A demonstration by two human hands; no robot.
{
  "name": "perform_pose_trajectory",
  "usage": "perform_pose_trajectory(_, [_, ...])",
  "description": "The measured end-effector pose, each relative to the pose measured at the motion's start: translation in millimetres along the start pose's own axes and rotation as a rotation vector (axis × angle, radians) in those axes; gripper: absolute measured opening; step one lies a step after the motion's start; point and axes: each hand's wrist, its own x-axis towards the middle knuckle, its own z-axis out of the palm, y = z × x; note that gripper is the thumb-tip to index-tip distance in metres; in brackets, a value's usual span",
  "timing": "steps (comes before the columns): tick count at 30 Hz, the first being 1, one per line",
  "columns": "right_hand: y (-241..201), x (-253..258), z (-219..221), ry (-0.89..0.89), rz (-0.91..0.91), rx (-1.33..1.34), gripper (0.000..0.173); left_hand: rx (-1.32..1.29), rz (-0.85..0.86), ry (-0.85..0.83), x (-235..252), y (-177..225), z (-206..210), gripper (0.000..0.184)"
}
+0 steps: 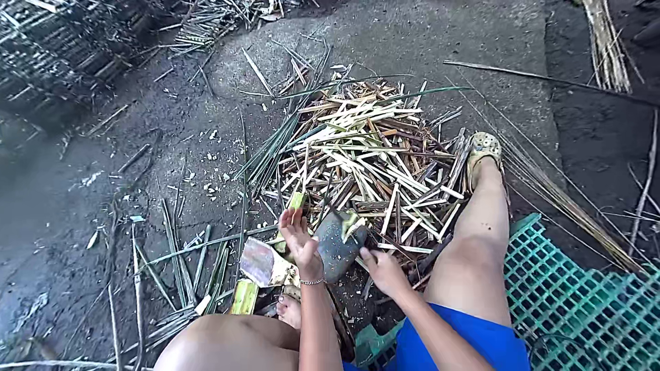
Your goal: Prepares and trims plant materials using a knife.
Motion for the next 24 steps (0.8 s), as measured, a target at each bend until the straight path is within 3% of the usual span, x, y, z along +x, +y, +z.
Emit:
perform_pose_trajectory(3, [10,12,6,-0.072,0.062,-0.046,0.065,0.189,-0.019,-0.349,0,7,15,0.123])
perform_pose_trajectory(6, [2,-6,-2,0.002,-0.002,-0.042,0.061,0.327,0.047,-0.531,-8,9,31,0.111])
perform_pose_trajectory(8, [9,-7,6,0.024,0.011,-0.028,0.059,0.426,0.022,-0.545,-15,2,40,0.091])
perform_pose_trajectory(10, [24,-1,20,-0.062,0.138,-0.022,0.063,0.565,-0.107,-0.568,-24,-12,41,0.065])
perform_pose_trajectory(13, [18,5,19,-0.093,0.219,-0.029,0.065,0.488,-0.087,-0.476,-31,-32,44,0.032])
perform_pose_trajectory(16, [7,-10,9,-0.1,0.235,-0.061,0.068,0.344,-0.03,-0.413,-39,-28,41,0.031])
perform_pose_trajectory(19, [18,1,22,-0.165,0.311,-0.054,0.073,0.429,-0.188,-0.46,-42,-48,30,0.032])
perform_pose_trajectory(24, [7,14,21,-0.234,0.354,-0.097,0.067,0.454,-0.132,-0.373,-61,-60,38,0.031])
